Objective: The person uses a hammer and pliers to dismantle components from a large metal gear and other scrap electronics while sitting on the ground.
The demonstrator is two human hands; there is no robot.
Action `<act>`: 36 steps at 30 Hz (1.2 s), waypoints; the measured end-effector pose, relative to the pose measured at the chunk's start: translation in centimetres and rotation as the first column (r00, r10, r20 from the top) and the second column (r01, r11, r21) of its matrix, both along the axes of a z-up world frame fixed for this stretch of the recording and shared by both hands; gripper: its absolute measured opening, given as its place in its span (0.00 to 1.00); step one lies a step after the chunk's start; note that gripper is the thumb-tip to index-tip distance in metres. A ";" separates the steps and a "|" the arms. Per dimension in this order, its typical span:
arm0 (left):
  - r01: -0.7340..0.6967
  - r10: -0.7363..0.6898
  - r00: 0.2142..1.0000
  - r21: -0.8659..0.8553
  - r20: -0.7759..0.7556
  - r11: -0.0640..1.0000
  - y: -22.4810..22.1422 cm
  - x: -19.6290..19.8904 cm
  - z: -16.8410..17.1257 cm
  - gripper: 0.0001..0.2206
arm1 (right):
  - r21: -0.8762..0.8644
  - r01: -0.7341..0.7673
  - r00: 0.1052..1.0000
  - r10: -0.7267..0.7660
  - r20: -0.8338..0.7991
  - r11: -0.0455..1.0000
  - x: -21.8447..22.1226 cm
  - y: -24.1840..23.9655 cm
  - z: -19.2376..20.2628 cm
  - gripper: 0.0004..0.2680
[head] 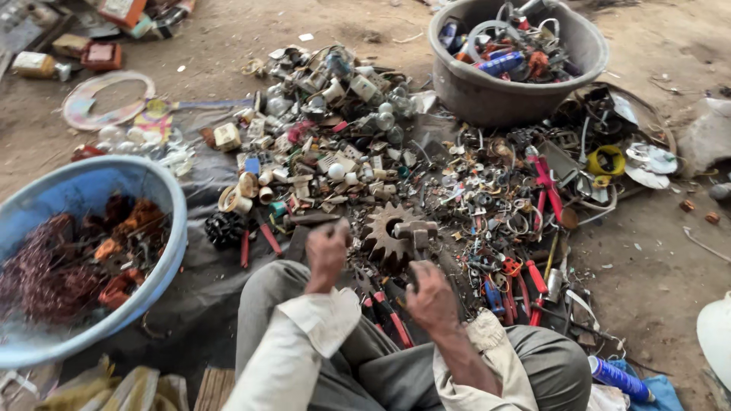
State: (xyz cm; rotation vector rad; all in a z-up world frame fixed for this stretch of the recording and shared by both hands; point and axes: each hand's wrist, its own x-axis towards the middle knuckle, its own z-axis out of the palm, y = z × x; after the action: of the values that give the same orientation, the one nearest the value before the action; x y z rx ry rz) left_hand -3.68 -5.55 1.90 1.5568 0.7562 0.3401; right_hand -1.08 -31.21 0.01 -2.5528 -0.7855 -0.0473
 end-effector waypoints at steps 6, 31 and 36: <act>-0.376 0.088 0.867 0.528 0.490 0.762 5.1 2.2 2.9 0.26 | 0.003 0.355 0.868 -0.328 -0.373 0.935 0.8 -0.5 -1.7 0.29; -0.212 0.280 0.960 0.649 -0.002 0.731 16.4 12.3 -7.8 0.19 | -0.200 0.488 0.682 -0.514 -0.520 0.850 4.7 3.0 -5.5 0.24; -0.210 0.226 0.968 0.842 0.108 0.498 20.0 17.2 -10.7 0.24 | -0.165 0.526 0.653 -0.520 -0.550 0.834 5.3 3.7 -5.6 0.31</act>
State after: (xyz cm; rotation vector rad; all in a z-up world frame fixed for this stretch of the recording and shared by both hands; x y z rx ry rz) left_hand 13.51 14.48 -8.85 2.3993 0.8545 1.0181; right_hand 4.26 -27.49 -5.63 -2.4757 0.2061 0.5198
